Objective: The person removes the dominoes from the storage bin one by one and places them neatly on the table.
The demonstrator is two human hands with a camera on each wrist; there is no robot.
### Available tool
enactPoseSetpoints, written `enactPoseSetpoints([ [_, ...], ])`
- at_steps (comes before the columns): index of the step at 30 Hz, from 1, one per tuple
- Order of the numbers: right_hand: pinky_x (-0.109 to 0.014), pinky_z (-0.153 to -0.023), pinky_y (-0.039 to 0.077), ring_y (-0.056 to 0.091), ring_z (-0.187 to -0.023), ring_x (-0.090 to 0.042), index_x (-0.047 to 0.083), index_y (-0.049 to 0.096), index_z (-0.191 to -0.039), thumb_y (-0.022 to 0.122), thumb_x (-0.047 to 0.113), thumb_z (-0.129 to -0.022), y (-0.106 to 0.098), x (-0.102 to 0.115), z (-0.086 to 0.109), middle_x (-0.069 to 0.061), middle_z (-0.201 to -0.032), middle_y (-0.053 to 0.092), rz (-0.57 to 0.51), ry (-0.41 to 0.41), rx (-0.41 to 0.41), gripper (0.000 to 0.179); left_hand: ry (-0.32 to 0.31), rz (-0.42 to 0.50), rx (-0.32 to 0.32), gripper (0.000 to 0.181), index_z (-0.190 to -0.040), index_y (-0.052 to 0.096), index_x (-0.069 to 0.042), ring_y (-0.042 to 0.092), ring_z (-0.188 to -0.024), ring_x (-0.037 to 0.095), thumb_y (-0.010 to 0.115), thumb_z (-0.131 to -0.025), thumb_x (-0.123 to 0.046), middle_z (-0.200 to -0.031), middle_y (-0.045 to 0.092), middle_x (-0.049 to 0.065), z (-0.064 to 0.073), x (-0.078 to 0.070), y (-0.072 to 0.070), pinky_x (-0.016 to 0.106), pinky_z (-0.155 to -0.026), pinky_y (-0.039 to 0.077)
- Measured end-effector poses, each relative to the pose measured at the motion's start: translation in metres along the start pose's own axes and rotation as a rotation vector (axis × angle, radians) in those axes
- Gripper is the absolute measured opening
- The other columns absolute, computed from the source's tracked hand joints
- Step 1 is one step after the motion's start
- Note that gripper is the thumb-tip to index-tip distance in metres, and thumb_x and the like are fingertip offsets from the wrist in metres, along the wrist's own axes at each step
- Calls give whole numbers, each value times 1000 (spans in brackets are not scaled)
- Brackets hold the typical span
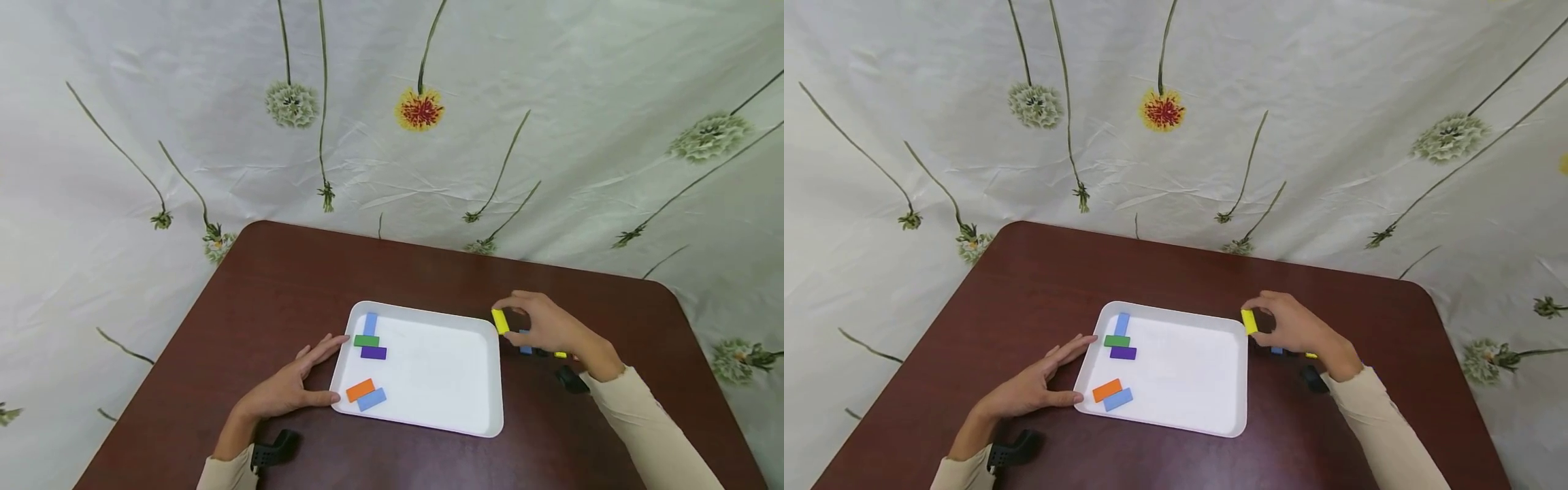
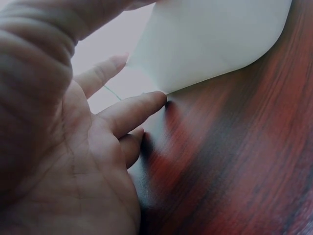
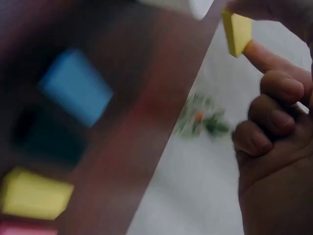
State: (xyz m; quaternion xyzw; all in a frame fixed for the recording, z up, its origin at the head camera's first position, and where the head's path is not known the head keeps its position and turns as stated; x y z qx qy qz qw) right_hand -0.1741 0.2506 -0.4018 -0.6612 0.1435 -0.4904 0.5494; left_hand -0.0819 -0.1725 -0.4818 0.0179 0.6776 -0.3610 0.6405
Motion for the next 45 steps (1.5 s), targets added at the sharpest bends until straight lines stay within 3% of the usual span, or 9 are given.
enactPoseSetpoints([
  [4, -31, -75, 55, 57, -83, -18, 5, 68, -120, 82, 8, -79, -2, -24, 42, -3, -95, 61, 10, 37, -55, 43, -5, 1, 1, 88, -157, 31, -30, 9, -154, 41, 80, -85, -33, -165, 28, 8, 1, 0, 0, 68, -117, -4],
  [7, -23, -61, 41, 47, -75, -13, 2, 68, -118, 83, 8, -78, -1, -37, 69, -1, -84, 53, 43, 78, -59, 43, -8, 10, 4, 87, -157, 31, -30, 9, -154, 43, 80, -85, -32, -165, 27, 10, 1, 0, 1, 70, -116, -5],
  [13, -23, -64, 41, 46, -79, -8, 0, 68, -118, 84, 11, -76, 1, -58, 112, 1, -91, 57, 111, 147, -35, 46, -10, 21, 0, 89, -157, 31, -29, 8, -154, 42, 81, -84, -31, -165, 27, 10, 2, -1, -2, 68, -117, -5],
  [16, -24, -61, 35, 40, -75, -5, 2, 69, -115, 85, 11, -74, 0, -66, 127, 2, -83, 49, 111, 151, -59, 44, -35, 22, -5, 91, -157, 31, -32, 9, -155, 39, 83, -82, -32, -165, 26, 7, 2, 0, -4, 64, -118, -5],
  [20, -24, -58, 29, 31, -67, 1, 3, 69, -109, 86, 10, -73, 4, -77, 140, 5, -77, 38, 106, 147, -77, 41, -56, 24, -6, 93, -157, 30, -35, 9, -155, 36, 83, -81, -33, -166, 26, 4, 2, 0, -5, 58, -120, -4],
  [25, -23, -57, 29, 31, -67, 3, 2, 68, -108, 87, 10, -72, 11, -89, 149, 6, -79, 37, 88, 169, -72, 42, -51, 30, -8, 92, -157, 31, -35, 9, -155, 36, 84, -81, -31, -166, 26, 5, 1, -1, -5, 48, -123, -5],
  [30, -22, -56, 30, 33, -67, 5, 0, 67, -109, 85, 2, -71, 12, -93, 154, 7, -80, 39, 81, 114, -116, 42, -49, 24, -9, 93, -156, 31, -36, 11, -155, 36, 84, -81, -31, -165, 28, 3, -1, -1, -4, 62, -120, -3],
  [36, -21, -55, 28, 33, -67, 7, 1, 68, -107, 85, -2, -68, 11, -95, 159, 10, -81, 37, 99, 67, -189, 43, -44, 17, -10, 93, -157, 31, -36, 12, -155, 37, 84, -80, -31, -163, 32, 1, -2, -1, -3, 67, -118, -3],
  [45, -22, -55, 28, 32, -67, 5, 2, 68, -111, 88, 4, -70, 16, -98, 168, 7, -82, 38, 116, 152, -182, 46, -65, 12, -3, 94, -157, 30, -35, 11, -155, 37, 84, -80, -32, -164, 31, 0, -3, -2, -1, 65, -119, -2],
])
Point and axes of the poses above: each hand's wrist, its own z-axis away from the middle knuckle, its own y-axis out of the palm, x = y × z, the point moved 4 cm from there along -z, towards the middle knuckle
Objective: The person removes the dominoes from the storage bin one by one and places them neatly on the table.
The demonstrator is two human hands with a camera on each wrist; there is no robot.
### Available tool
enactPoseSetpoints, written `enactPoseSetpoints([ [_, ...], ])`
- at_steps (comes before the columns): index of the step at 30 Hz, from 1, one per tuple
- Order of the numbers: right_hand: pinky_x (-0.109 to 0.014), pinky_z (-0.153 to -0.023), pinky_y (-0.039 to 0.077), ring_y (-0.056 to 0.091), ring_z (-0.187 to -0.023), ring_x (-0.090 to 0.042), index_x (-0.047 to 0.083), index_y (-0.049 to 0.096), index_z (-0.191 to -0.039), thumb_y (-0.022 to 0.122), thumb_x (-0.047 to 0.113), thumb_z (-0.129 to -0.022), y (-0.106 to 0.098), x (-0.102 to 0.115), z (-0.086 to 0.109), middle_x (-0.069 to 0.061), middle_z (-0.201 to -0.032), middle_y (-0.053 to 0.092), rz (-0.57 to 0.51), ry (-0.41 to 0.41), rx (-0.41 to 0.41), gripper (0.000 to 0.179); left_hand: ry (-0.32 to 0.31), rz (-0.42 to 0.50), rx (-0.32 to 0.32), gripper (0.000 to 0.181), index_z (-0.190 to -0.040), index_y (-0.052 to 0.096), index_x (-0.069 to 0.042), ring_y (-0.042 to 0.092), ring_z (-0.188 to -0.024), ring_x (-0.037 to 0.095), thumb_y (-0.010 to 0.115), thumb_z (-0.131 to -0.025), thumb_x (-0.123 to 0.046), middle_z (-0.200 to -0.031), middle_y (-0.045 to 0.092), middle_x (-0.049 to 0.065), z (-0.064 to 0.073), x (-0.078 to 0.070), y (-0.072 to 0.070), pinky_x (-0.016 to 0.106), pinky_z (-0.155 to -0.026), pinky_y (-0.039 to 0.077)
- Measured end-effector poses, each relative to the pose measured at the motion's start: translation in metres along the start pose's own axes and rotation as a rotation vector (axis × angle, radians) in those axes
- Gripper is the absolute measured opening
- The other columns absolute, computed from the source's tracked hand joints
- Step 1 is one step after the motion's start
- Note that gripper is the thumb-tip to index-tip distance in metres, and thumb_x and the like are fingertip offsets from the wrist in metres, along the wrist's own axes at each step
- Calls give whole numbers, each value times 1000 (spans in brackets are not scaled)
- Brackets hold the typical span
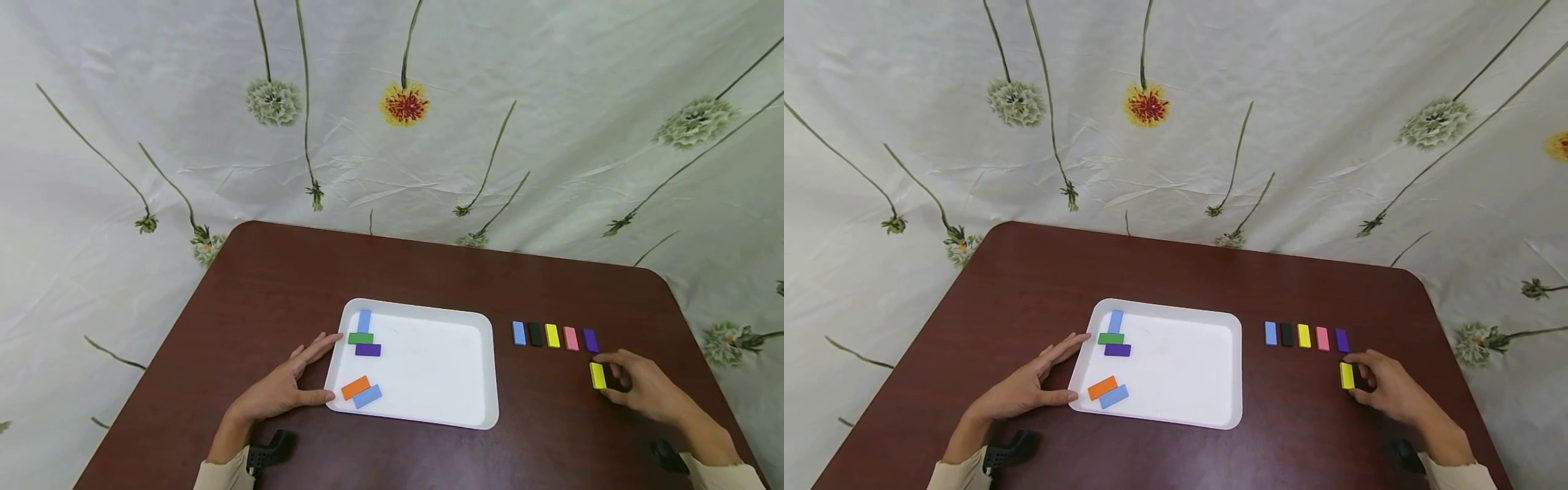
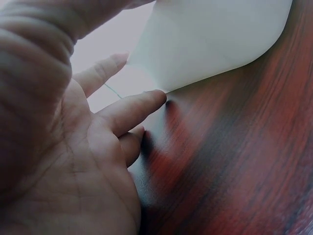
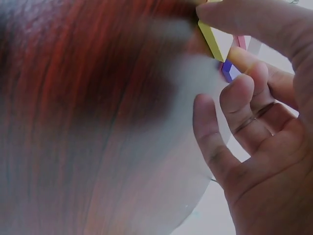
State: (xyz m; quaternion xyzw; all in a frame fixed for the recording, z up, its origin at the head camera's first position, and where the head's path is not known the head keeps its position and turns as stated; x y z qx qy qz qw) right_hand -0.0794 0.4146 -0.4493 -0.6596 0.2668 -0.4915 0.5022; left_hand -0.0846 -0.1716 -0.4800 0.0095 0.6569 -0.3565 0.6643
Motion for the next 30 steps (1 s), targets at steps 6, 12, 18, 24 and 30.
enactPoseSetpoints([
  [6, -22, -55, 29, 32, -67, 5, 2, 67, -112, 87, 3, -72, 0, 1, 2, 7, -82, 39, 11, 22, 12, 45, 19, 0, -2, 91, -157, 32, -32, 10, -154, 41, 83, -82, -32, -164, 31, 4, -1, 0, 2, 68, -118, -4],
  [12, -21, -55, 29, 33, -67, 5, 4, 67, -116, 88, 4, -71, -6, 15, -4, 8, -81, 40, 19, -9, -29, 49, 37, 6, -2, 88, -157, 33, -31, 9, -154, 42, 82, -84, -32, -164, 31, 6, -1, 1, 3, 69, -117, -5],
  [18, -21, -54, 32, 39, -68, 3, 8, 69, -112, 85, 1, -74, -9, 48, -30, 12, -79, 42, -79, -141, -52, 42, 52, 6, -1, 88, -157, 33, -30, 9, -154, 42, 82, -83, -32, -165, 28, 9, -1, -2, 0, 67, -117, -4],
  [24, -18, -58, 37, 39, -70, 3, 5, 68, -112, 80, -2, -79, 1, 91, -75, 10, -81, 43, -162, -274, 11, 36, 58, -9, 0, 86, -156, 34, -30, 10, -154, 42, 81, -84, -33, -164, 29, 9, -2, 0, -1, 68, -117, -3],
  [30, -19, -62, 41, 45, -71, -5, 6, 69, -115, 77, 3, -85, 19, 149, -126, 2, -81, 49, -160, -331, 152, 32, 61, -17, 0, 86, -156, 34, -30, 10, -154, 42, 81, -85, -33, -164, 29, 9, 0, 3, 1, 68, -117, -3],
])
Point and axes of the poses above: each hand's wrist, its own z-axis away from the middle knuckle, its own y-axis out of the palm, x = y × z, the point moved 4 cm from there along -z, towards the middle knuckle
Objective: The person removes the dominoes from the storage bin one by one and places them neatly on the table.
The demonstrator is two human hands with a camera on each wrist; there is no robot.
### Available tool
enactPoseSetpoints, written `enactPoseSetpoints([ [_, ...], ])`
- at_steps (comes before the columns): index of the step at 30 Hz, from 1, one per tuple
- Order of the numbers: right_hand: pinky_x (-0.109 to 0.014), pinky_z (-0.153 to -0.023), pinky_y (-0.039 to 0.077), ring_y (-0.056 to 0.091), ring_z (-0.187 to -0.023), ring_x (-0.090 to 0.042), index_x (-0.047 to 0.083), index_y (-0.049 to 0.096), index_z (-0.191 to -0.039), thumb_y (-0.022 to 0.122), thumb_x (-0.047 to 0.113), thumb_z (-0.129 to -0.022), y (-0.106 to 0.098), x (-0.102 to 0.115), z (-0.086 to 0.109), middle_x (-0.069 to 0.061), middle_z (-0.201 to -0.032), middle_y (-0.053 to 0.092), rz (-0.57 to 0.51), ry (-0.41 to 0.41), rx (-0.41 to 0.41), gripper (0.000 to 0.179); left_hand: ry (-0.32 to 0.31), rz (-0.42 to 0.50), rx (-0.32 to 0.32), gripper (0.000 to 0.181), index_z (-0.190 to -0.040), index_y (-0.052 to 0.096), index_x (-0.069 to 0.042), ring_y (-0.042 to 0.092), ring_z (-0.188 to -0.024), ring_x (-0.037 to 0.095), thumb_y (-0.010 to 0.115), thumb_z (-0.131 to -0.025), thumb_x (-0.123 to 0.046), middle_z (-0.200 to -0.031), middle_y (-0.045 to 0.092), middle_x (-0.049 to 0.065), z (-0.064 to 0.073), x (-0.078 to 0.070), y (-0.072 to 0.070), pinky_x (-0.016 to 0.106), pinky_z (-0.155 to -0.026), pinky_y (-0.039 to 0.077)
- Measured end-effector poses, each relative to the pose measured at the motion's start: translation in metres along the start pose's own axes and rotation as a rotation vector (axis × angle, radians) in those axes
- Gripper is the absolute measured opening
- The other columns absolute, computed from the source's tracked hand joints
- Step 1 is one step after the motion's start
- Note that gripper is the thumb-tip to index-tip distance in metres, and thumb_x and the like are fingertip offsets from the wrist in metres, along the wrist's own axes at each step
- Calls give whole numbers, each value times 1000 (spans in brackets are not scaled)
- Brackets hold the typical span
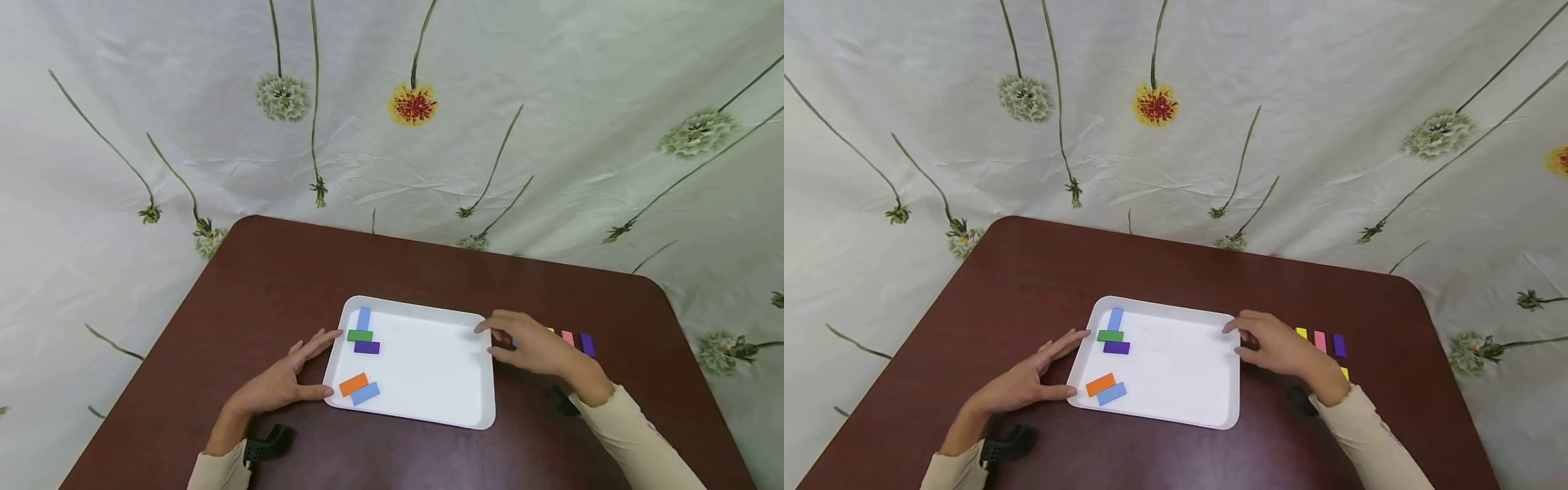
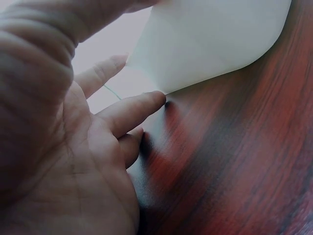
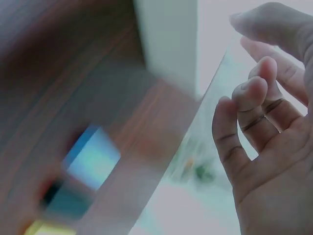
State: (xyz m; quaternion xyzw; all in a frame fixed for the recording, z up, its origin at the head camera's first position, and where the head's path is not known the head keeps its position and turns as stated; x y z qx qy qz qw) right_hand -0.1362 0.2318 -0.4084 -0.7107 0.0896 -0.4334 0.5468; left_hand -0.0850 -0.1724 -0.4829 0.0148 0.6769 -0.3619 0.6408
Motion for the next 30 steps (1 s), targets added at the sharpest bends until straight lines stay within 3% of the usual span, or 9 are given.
enactPoseSetpoints([
  [7, -21, -68, 43, 51, -77, -12, 9, 67, -123, 70, 7, -91, 27, 36, -67, -2, -88, 56, 50, -57, 201, 31, -10, 3, 0, 86, -156, 33, -29, 9, -154, 41, 81, -84, -34, -165, 28, 10, 2, 0, -1, 69, -117, -4],
  [15, -22, -69, 38, 43, -75, -9, 11, 69, -122, 70, 3, -90, 48, 52, -117, -4, -83, 51, 47, -96, 295, 33, -11, 12, 2, 86, -156, 34, -29, 9, -154, 41, 81, -84, -34, -165, 27, 10, 2, 0, -1, 68, -117, -4],
  [22, -19, -69, 36, 43, -76, -8, 14, 71, -119, 66, -5, -89, 72, 66, -148, -2, -81, 48, -61, -153, 355, 36, -9, -3, 1, 86, -156, 34, -29, 10, -154, 41, 81, -85, -34, -164, 30, 7, 3, 1, -2, 69, -117, -4],
  [30, -17, -70, 35, 44, -78, -9, 14, 72, -121, 58, -14, -86, 90, 78, -164, -1, -79, 47, -89, -201, 425, 47, 11, 6, 3, 86, -157, 32, -30, 10, -154, 42, 80, -85, -33, -164, 29, 8, 1, 1, -1, 69, -117, -3],
])
Point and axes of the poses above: each hand's wrist, its own z-axis away from the middle knuckle, its own y-axis out of the palm, x = y × z, the point moved 4 cm from there along -z, towards the middle knuckle
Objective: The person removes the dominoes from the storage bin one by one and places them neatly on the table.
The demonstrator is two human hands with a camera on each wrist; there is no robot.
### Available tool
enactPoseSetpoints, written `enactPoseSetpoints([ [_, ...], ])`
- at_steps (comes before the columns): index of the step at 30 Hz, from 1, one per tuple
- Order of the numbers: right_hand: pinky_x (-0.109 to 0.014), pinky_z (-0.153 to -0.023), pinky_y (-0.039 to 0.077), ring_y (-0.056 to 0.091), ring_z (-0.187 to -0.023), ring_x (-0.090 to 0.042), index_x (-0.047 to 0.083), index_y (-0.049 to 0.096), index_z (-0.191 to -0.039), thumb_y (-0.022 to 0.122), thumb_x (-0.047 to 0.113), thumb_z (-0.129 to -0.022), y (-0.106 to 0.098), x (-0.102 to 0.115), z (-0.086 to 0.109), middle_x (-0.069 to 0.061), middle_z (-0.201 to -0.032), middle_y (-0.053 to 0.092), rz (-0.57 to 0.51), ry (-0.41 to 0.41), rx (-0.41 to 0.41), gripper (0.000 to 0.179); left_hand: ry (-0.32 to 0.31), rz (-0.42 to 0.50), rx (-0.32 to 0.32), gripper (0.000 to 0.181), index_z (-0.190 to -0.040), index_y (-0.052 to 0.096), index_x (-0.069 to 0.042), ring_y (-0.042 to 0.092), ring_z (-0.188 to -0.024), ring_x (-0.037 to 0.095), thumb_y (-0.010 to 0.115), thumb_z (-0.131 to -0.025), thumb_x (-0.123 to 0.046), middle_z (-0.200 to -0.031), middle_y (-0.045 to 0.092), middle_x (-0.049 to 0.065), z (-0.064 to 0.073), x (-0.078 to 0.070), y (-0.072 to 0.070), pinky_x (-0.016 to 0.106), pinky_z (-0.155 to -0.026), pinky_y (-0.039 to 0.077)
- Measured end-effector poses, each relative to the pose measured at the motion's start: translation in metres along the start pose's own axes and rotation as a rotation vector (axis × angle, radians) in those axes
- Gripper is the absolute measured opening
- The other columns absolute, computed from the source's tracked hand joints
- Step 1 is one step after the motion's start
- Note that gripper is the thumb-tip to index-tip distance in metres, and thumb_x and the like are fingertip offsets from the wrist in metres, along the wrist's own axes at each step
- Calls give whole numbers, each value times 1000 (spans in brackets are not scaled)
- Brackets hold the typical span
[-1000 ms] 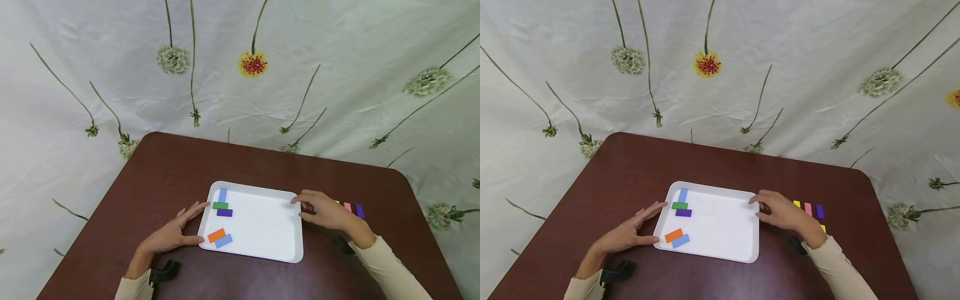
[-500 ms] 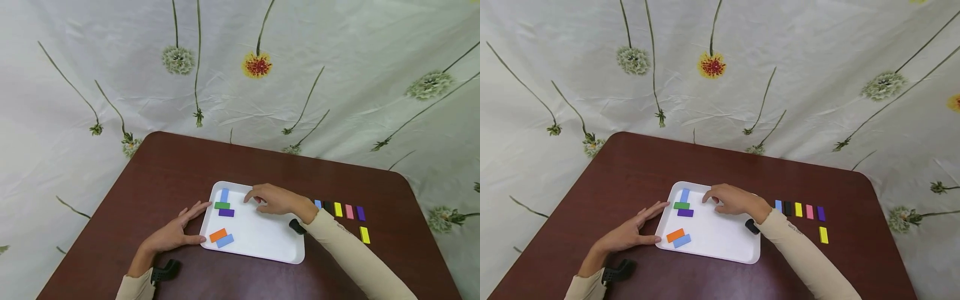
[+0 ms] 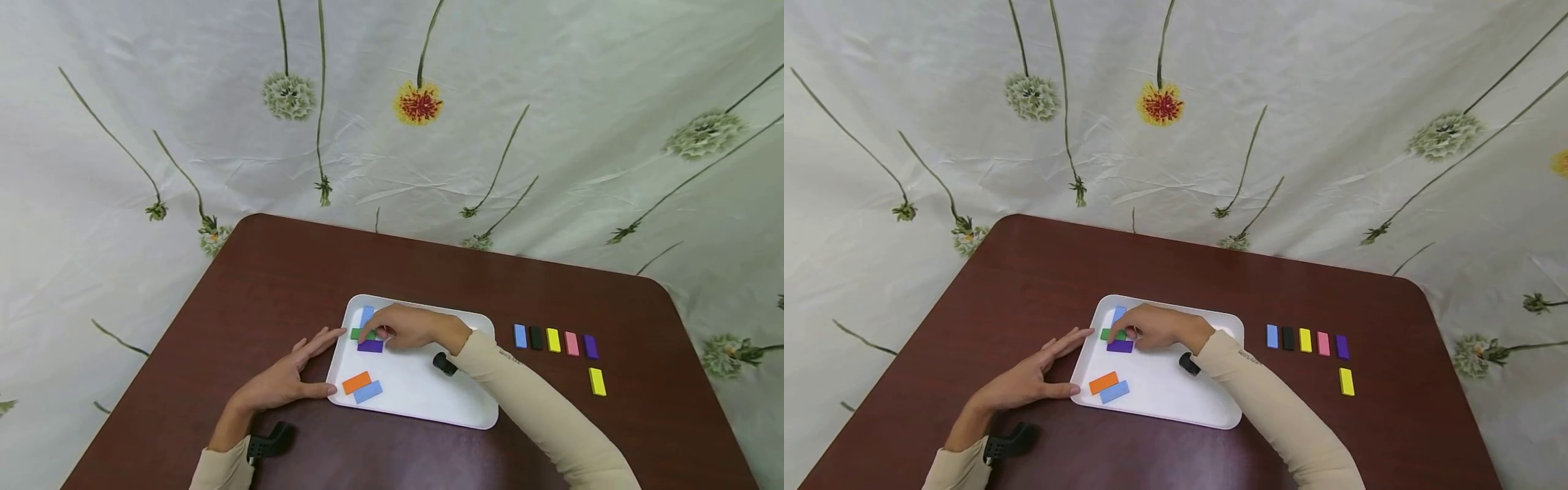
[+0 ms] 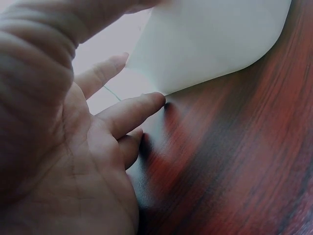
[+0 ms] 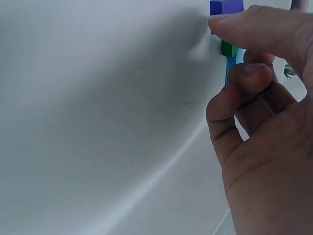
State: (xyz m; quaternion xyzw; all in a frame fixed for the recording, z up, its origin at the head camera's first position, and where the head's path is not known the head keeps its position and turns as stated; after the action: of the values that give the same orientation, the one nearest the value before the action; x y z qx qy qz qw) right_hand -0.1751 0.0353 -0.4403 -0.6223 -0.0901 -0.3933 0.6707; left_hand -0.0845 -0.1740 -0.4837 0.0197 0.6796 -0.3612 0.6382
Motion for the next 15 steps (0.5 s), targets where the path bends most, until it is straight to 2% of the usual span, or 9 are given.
enactPoseSetpoints([
  [6, -17, -72, 35, 45, -79, -8, 16, 71, -123, 58, -15, -84, 3, -1, -6, -1, -80, 47, 1, 33, 13, 51, -10, 17, 5, 88, -157, 32, -31, 10, -155, 39, 81, -84, -32, -165, 28, 7, -2, 0, 1, 67, -118, -3],
  [15, -16, -74, 39, 47, -80, -5, 16, 65, -124, 71, -3, -84, 6, -1, -8, 4, -81, 49, 22, 80, 53, 46, -3, 8, 3, 87, -157, 31, -29, 10, -154, 41, 80, -85, -32, -165, 28, 8, 0, -1, 0, 69, -117, -4],
])
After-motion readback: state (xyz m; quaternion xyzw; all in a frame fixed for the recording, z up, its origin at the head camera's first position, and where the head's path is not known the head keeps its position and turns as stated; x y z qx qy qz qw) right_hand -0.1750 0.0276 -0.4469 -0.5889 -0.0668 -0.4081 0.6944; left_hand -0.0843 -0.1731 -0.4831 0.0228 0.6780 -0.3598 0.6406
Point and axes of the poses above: each hand's wrist, its own z-axis away from the middle knuckle, its own y-axis out of the palm, x = y × z, the point moved 4 cm from there along -z, towards the middle knuckle
